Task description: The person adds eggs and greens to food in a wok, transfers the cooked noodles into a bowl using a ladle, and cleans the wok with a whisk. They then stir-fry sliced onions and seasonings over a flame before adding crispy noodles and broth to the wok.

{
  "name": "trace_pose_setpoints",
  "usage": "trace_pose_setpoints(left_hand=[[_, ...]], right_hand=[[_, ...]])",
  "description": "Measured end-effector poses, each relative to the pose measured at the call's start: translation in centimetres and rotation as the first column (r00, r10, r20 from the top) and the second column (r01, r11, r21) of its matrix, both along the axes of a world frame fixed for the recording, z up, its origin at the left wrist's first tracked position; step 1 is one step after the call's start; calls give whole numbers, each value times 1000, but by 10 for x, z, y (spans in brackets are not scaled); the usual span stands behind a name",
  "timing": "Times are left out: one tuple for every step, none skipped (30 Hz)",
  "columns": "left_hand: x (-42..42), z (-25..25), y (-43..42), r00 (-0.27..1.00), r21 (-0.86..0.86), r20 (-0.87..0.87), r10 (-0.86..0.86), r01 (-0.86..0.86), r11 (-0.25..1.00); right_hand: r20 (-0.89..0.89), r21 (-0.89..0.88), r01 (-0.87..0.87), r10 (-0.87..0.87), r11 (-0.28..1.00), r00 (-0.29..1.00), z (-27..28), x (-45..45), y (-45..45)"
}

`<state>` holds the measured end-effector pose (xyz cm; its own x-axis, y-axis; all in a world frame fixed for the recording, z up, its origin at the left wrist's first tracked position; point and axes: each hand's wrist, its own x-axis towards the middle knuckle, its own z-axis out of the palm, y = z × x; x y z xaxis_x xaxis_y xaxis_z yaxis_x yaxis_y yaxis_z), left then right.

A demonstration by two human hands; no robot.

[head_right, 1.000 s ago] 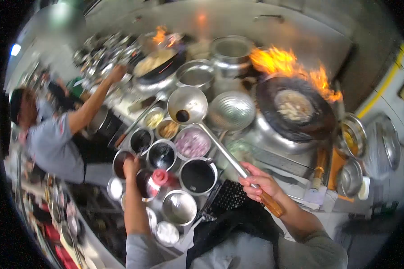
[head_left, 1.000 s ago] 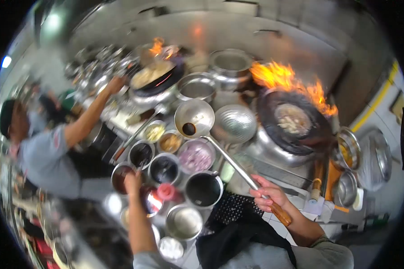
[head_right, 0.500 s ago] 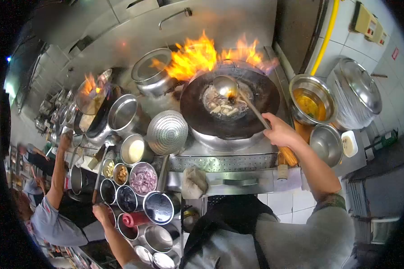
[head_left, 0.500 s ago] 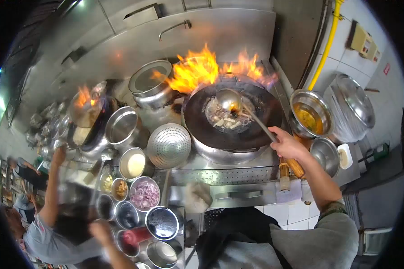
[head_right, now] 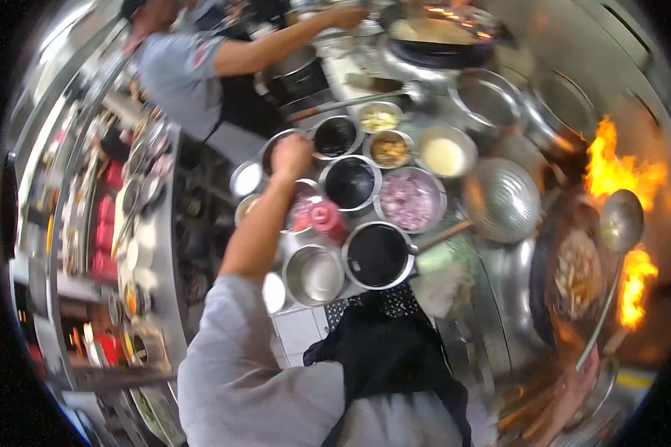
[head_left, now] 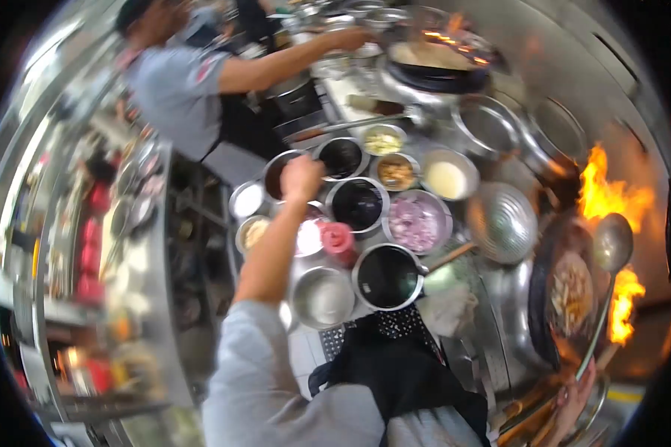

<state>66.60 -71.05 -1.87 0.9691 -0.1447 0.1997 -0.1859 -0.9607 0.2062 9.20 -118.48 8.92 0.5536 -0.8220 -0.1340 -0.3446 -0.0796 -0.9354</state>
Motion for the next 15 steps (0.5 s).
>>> trace_pose_setpoints(left_hand=[[0,-6,2,998,163,7,-70,68,984],[15,-39,10,994,107,67,-84,77,991],[7,-20,0,967,-239,-191,167,-211,948],[26,-49,-1,919,-348,-340,198,-319,882],[41,-86,-4,908,-386,-365,207,-349,854],[55,-121,-6,896,-422,-389,215,-380,823],[50,-127,-5,887,-498,-429,169,-388,775],[38,-125,-9,879,-572,-465,106,-389,723],[27,-124,-13,803,-727,-576,154,-589,352],[21,-137,1,871,-735,-487,60,-446,510],[17,-150,14,921,-725,-387,-41,-277,630],[3,-136,22,890,-836,-449,-80,-387,389],[-12,-119,30,863,-869,-493,-109,-482,113],[-18,-110,37,835,-836,-548,-56,-544,77],[-23,-113,45,820,-821,-570,-54,-571,8]], right_hand=[[39,35,-13,12,999,999,3,18,10],[86,66,-41,35,997,996,-1,43,21],[114,90,-79,69,993,991,2,64,32],[142,114,-108,91,988,986,-1,83,43],[165,139,-147,124,979,979,-3,103,53],[184,166,-190,159,968,970,-3,119,60],[193,194,-231,193,953,962,-4,135,72],[199,232,-287,243,929,949,-3,154,82],[184,279,-336,294,899,938,-5,173,91],[153,359,-419,390,834,908,-6,196,104],[83,369,-337,330,866,940,-3,218,130],[110,400,-430,423,810,899,-4,237,144],[70,434,-382,392,816,917,6,258,175],[112,473,-522,539,710,835,1,276,177],[112,474,-582,611,660,784,-6,293,183]])
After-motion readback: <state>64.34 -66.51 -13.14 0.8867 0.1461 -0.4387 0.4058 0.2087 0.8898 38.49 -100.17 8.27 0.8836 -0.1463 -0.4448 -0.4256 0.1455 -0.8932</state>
